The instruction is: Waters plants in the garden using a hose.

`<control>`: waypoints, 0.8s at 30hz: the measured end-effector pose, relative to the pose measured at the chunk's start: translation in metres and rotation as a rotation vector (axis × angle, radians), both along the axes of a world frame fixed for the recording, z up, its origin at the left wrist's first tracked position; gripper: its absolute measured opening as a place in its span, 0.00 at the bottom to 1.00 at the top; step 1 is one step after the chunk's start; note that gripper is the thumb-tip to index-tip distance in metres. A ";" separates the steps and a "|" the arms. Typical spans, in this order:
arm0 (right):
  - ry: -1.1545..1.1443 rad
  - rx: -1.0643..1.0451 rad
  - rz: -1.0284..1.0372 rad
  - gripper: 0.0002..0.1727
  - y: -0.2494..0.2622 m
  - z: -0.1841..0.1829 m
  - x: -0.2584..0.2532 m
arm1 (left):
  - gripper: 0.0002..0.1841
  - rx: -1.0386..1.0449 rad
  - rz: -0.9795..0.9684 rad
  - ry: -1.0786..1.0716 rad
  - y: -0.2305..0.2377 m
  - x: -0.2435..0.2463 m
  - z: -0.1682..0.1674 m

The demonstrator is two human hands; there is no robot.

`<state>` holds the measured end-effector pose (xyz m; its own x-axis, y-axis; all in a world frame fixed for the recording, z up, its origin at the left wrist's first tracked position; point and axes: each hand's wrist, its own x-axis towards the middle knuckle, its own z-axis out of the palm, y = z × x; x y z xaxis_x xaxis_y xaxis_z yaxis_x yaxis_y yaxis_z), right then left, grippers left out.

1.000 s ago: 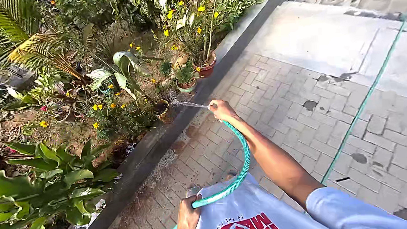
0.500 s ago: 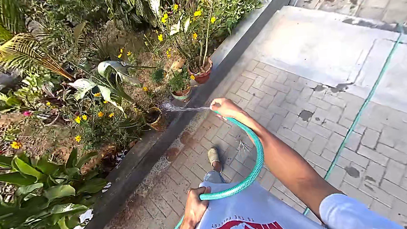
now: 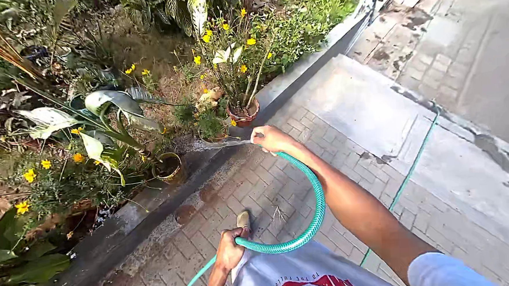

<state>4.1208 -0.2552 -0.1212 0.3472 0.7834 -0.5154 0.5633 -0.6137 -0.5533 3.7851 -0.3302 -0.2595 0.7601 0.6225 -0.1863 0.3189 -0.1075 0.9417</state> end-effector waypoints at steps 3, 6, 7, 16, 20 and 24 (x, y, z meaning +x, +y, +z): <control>0.044 0.035 -0.149 0.17 -0.020 -0.051 0.026 | 0.24 -0.004 -0.005 0.097 0.027 0.001 -0.002; 0.096 0.054 -0.337 0.19 -0.042 -0.092 0.044 | 0.24 0.013 -0.014 0.192 0.041 -0.001 -0.002; 0.117 0.067 -0.402 0.19 -0.045 -0.099 0.048 | 0.24 0.022 -0.019 0.210 0.045 -0.001 -0.002; 0.189 0.060 -0.501 0.19 -0.046 -0.115 0.080 | 0.24 0.013 -0.042 0.258 0.054 0.040 0.006; 0.212 0.002 -0.388 0.19 -0.047 -0.112 0.106 | 0.24 0.030 -0.032 0.267 0.041 0.061 0.008; 0.224 0.076 -0.417 0.18 -0.056 -0.104 0.149 | 0.23 0.105 -0.033 0.335 0.020 0.096 0.009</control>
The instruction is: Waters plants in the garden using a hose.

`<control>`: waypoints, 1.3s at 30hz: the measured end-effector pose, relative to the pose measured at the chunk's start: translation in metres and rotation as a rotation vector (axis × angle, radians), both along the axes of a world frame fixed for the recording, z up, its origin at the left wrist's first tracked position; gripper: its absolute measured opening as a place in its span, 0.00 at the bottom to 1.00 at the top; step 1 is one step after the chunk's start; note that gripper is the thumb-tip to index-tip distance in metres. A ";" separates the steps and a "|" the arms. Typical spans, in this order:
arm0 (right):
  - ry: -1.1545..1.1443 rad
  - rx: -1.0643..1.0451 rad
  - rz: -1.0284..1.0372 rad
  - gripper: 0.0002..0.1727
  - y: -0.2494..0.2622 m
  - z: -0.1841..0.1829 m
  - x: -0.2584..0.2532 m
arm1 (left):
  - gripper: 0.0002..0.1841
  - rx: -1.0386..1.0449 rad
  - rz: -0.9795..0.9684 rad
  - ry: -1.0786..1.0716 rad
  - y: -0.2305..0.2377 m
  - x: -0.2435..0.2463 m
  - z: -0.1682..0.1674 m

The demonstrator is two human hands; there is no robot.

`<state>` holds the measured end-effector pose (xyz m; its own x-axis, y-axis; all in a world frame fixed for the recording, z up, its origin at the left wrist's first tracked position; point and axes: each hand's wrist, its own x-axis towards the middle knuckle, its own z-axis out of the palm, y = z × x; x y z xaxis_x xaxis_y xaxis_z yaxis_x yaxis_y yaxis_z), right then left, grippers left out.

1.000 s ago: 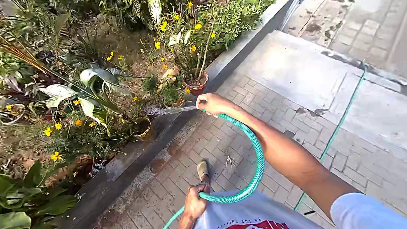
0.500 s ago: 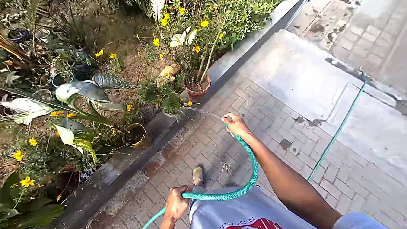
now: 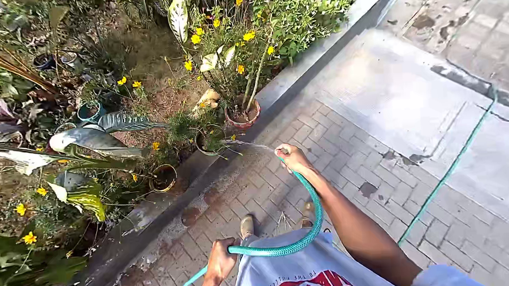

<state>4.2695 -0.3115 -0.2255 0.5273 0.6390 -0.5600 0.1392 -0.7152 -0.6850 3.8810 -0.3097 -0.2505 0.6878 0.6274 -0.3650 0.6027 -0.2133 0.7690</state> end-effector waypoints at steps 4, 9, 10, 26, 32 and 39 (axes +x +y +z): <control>-0.012 0.071 0.080 0.18 -0.010 0.000 0.064 | 0.22 0.049 0.026 0.026 -0.032 0.055 0.004; 0.007 0.122 0.250 0.16 -0.026 0.036 0.134 | 0.22 0.088 0.071 0.002 -0.096 0.146 0.024; 0.005 0.129 0.269 0.15 -0.032 0.046 0.145 | 0.23 0.090 0.081 -0.012 -0.110 0.163 0.028; -0.011 0.182 0.350 0.16 -0.075 0.062 0.266 | 0.25 0.131 0.283 -0.159 -0.221 0.306 0.038; -0.084 0.158 0.294 0.16 -0.092 0.054 0.314 | 0.25 0.075 0.218 -0.147 -0.222 0.334 0.037; -0.058 0.139 0.257 0.17 -0.096 0.043 0.345 | 0.24 0.053 0.109 -0.110 -0.198 0.359 0.036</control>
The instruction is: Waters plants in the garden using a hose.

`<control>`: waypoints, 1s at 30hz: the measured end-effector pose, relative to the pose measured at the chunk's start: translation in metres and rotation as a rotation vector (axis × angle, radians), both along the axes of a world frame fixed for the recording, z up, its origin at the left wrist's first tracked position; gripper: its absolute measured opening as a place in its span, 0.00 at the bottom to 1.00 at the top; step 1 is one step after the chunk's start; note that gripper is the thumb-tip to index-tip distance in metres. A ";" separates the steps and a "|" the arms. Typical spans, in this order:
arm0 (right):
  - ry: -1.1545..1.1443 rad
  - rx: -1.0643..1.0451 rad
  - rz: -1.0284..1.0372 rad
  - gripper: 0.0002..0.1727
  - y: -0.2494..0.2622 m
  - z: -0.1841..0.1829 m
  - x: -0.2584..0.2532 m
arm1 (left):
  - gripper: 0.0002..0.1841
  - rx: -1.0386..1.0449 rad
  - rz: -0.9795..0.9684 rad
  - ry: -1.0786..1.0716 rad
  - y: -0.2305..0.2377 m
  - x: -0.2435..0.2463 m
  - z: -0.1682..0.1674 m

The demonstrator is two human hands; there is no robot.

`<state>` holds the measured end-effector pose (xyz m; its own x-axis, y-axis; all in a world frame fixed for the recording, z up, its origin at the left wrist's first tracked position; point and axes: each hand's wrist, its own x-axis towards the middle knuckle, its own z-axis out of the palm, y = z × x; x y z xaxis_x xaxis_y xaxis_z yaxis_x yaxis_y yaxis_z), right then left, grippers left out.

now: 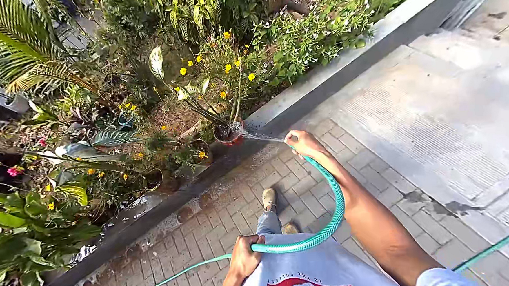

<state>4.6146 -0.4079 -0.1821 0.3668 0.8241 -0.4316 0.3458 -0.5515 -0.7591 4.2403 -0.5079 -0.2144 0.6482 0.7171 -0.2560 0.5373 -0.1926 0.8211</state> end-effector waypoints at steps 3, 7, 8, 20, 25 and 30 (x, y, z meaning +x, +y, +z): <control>0.014 0.020 -0.061 0.16 0.002 -0.003 0.018 | 0.24 -0.018 -0.024 0.013 0.015 0.018 -0.003; 0.030 0.039 -0.029 0.18 0.006 -0.016 0.047 | 0.24 -0.044 -0.058 0.016 0.039 0.049 -0.013; 0.031 0.040 -0.047 0.18 0.010 -0.016 0.056 | 0.24 -0.046 -0.071 0.008 0.047 0.058 -0.018; -0.127 -0.099 -0.104 0.18 0.094 0.005 0.182 | 0.22 -0.202 -0.194 -0.006 0.153 0.178 -0.038; -0.211 -0.188 -0.197 0.17 0.128 0.024 0.216 | 0.21 -0.247 -0.200 -0.031 0.193 0.211 -0.044; -0.272 -0.209 -0.234 0.16 0.153 0.040 0.252 | 0.18 -0.294 -0.231 -0.046 0.223 0.242 -0.029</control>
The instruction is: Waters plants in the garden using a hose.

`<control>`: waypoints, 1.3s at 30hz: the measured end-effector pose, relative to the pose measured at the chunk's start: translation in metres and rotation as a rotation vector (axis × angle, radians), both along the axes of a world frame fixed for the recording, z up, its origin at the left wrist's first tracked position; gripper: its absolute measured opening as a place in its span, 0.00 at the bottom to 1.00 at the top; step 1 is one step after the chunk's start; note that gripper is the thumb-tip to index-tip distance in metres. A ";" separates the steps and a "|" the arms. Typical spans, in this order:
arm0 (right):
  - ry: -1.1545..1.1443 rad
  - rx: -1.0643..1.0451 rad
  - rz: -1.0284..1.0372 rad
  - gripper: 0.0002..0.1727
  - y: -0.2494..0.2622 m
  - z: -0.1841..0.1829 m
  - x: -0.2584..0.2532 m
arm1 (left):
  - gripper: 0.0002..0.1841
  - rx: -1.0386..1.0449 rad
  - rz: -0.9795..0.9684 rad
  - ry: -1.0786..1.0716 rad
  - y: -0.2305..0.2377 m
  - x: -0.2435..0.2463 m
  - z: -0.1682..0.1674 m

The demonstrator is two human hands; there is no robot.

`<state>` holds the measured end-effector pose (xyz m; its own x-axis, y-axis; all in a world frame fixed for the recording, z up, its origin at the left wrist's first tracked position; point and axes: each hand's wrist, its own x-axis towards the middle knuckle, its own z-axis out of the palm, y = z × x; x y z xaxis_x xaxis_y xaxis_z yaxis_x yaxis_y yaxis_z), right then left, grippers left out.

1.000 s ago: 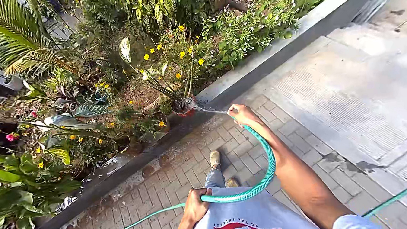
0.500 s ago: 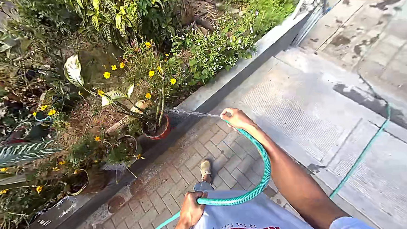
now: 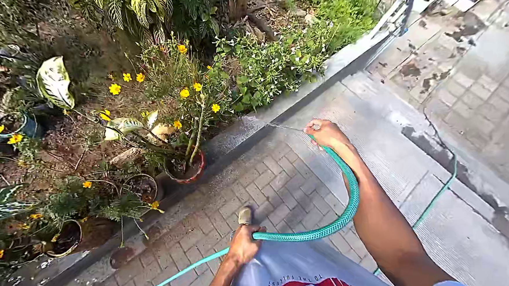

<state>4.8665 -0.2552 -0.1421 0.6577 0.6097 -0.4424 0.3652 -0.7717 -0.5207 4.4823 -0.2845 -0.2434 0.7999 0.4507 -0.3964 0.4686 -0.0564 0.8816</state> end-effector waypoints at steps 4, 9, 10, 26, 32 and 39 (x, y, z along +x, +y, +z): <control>0.077 0.006 0.171 0.18 0.042 -0.009 -0.008 | 0.20 0.020 0.040 -0.019 0.012 0.005 0.008; 0.106 -0.115 0.493 0.16 0.130 0.010 -0.093 | 0.25 0.138 0.298 -0.212 0.005 -0.022 -0.007; 0.105 -0.130 0.576 0.16 0.149 0.010 -0.112 | 0.26 0.175 0.392 -0.260 0.002 -0.029 -0.010; 0.049 0.022 1.170 0.15 0.247 0.066 -0.337 | 0.28 0.378 0.947 -0.345 -0.042 -0.087 -0.007; 0.003 0.005 1.196 0.15 0.255 0.074 -0.355 | 0.27 0.402 1.017 -0.297 -0.042 -0.096 0.004; -0.073 -0.015 1.199 0.16 0.261 0.084 -0.364 | 0.26 0.405 1.053 -0.318 -0.042 -0.096 0.011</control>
<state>4.5025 0.0054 -0.0582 -0.3011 0.8458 -0.4404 0.8834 0.0735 -0.4628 4.3860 -0.3262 -0.2322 -0.0064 0.9969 0.0785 0.2126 -0.0754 0.9742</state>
